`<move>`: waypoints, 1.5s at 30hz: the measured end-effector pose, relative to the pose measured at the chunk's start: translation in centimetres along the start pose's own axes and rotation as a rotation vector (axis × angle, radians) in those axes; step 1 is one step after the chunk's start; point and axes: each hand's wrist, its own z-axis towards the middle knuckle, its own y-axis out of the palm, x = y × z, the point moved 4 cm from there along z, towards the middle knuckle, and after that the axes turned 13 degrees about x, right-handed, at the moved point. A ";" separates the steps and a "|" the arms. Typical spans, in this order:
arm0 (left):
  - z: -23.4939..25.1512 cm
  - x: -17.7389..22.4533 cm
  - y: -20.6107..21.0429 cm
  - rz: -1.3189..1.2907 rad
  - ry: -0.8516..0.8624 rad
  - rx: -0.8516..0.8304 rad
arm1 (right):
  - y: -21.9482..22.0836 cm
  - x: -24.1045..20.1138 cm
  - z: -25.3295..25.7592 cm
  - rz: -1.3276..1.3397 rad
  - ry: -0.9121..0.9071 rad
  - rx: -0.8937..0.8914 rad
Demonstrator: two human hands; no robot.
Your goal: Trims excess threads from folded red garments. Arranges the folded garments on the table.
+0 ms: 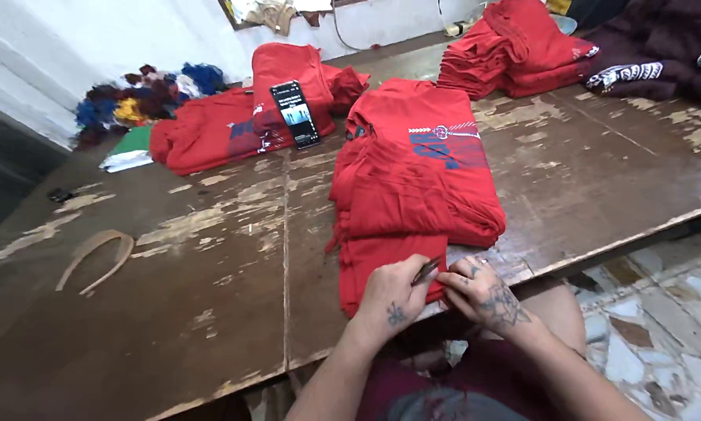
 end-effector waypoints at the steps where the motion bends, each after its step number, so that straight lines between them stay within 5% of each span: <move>1: 0.1 -0.4 1.2 -0.052 -0.042 -0.037 | -0.2 0.1 -0.3 0.025 -0.008 0.019; 9: -3.0 -2.9 0.1 0.174 0.088 -0.164 | -5.3 0.9 -3.8 0.147 0.138 0.095; 16: -1.5 -2.2 0.0 0.070 0.152 -0.026 | -0.2 0.5 0.1 0.009 0.211 0.076; 21: -2.2 -3.8 -0.7 0.161 -0.013 -0.432 | -2.8 0.9 -2.3 0.130 0.031 -0.002; 27: -0.3 -0.3 2.1 -0.367 -0.032 0.040 | -2.7 1.5 -1.1 -0.002 0.296 -0.027; 31: 0.4 -0.6 6.2 -0.194 -0.060 -0.048 | -1.4 2.4 -1.3 0.006 0.282 -0.072; 38: 0.1 -0.7 4.3 -0.072 0.076 -0.224 | -3.8 4.0 -2.5 0.260 0.262 -0.026; 42: 0.1 -0.2 4.3 -0.016 0.219 -0.169 | -3.8 4.2 -2.8 0.457 0.323 0.104; 45: 0.3 -0.9 4.3 -0.084 0.126 -0.152 | -4.0 4.1 -2.7 0.457 0.394 0.073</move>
